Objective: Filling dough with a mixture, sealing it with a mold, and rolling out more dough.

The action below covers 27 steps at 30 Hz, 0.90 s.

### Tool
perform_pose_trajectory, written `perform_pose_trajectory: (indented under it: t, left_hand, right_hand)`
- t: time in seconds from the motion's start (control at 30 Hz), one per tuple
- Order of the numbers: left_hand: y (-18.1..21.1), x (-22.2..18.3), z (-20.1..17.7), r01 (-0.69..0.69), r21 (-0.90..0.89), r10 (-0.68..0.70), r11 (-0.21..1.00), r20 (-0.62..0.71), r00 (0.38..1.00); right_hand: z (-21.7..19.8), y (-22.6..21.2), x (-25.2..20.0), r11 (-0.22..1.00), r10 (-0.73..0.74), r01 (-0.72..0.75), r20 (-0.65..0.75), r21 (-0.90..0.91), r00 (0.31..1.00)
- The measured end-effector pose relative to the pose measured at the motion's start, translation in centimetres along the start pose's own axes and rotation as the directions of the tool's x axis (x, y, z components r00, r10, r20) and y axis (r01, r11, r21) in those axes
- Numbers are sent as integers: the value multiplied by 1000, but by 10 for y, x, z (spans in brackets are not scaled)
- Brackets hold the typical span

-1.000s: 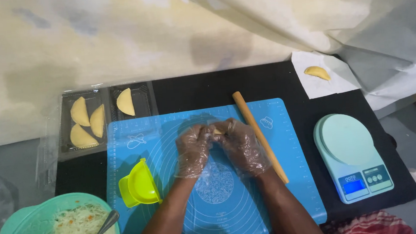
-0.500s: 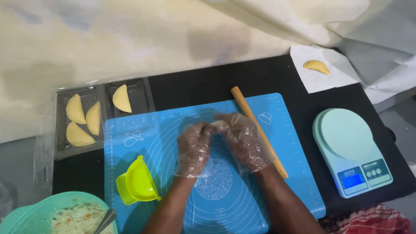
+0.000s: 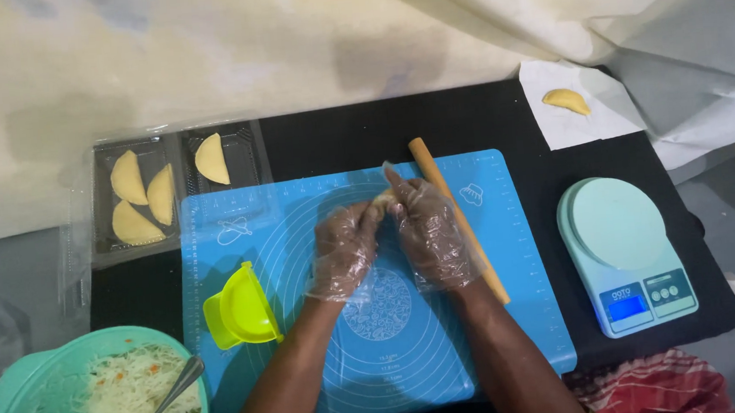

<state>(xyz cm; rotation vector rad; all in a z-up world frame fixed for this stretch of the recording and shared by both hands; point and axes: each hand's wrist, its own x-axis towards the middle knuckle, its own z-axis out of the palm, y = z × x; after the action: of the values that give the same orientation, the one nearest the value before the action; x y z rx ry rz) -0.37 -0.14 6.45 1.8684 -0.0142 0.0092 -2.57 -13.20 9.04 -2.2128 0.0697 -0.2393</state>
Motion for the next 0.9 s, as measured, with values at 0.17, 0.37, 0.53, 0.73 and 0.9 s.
perform_pose_trajectory:
  t: [0.17, 0.37, 0.53, 0.73, 0.9]
  left_hand:
    - [3, 0, -3, 304, -122, -307, 945, -10, 952]
    - [-25, 4, 4, 187, -447, -208, 875, 2, 978]
    - [-15, 5, -4, 218, -515, -261, 829, -12, 965]
    - [-3, 2, -8, 205, -450, -257, 869, -56, 965]
    - [-8, 1, -6, 157, -420, -196, 894, -52, 979]
  right_hand:
    - [5, -2, 2, 993, 101, -106, -78, -59, 992]
    - [15, 1, -15, 993, -60, 50, -98, -103, 993]
    - [12, 3, -9, 981, -192, 195, -118, 11, 974]
    - [-14, -1, 3, 847, -146, 49, -143, -529, 979]
    - [-6, 45, 17, 590, -3, -151, -190, -793, 982]
